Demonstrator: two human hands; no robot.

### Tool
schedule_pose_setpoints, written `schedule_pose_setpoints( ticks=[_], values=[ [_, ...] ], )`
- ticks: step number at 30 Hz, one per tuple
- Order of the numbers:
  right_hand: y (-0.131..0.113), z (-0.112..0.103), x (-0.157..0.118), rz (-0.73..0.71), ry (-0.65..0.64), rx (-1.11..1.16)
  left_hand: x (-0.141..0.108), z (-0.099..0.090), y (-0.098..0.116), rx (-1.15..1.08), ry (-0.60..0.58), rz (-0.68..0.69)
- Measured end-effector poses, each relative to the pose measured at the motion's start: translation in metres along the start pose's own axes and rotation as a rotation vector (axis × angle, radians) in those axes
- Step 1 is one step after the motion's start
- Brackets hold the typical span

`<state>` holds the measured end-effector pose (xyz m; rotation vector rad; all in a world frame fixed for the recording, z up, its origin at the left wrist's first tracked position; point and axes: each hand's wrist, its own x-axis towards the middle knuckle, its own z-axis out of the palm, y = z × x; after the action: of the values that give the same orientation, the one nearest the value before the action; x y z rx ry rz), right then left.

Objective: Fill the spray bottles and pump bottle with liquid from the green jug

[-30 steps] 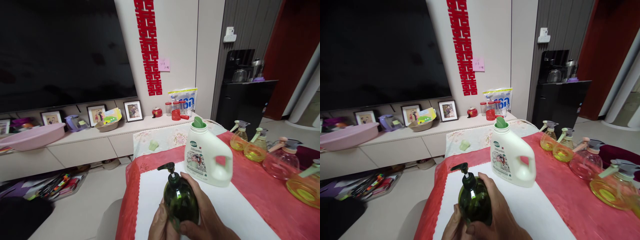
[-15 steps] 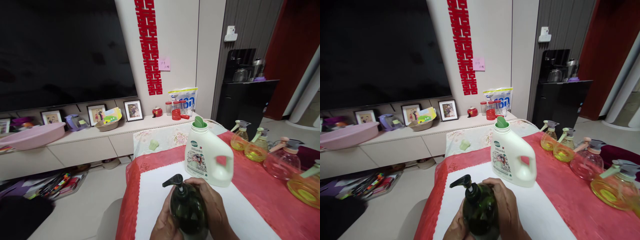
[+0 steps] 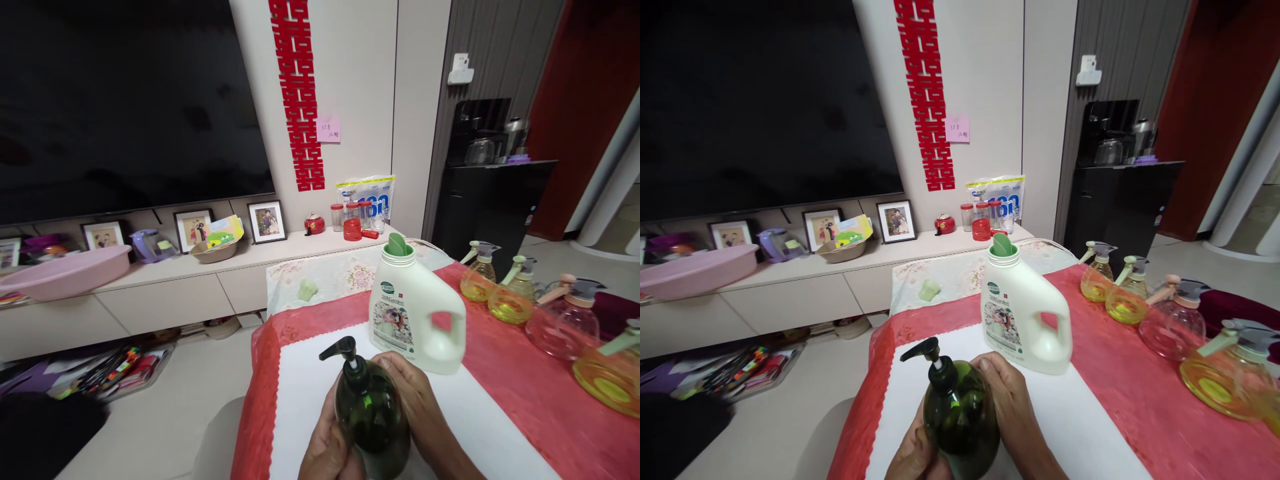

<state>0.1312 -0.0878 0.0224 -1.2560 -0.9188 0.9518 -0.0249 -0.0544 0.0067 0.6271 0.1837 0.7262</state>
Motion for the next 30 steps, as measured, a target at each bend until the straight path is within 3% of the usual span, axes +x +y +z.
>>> schedule_pose_setpoints(
  ticks=[10,13,16,19,22,30],
  values=[
    [0.004,0.009,-0.009,-0.162,0.117,-0.172,0.007,-0.012,-0.001,-0.061,0.042,0.093],
    [-0.002,0.007,-0.015,-0.275,0.056,-0.250,0.005,-0.008,0.001,-0.059,0.025,0.091],
    [-0.013,0.005,-0.019,-0.403,-0.102,-0.445,0.003,-0.004,0.003,-0.055,-0.012,0.052],
    [-0.028,0.004,-0.021,-0.263,-0.206,-0.586,0.002,-0.002,0.002,-0.047,-0.039,0.032],
    [-0.037,0.005,-0.022,-0.160,-0.216,-0.667,0.004,-0.003,0.000,-0.039,-0.038,0.035],
    [-0.034,0.002,-0.030,-0.422,-0.017,-0.682,0.001,-0.008,0.000,0.052,0.239,-0.101]
  ],
)
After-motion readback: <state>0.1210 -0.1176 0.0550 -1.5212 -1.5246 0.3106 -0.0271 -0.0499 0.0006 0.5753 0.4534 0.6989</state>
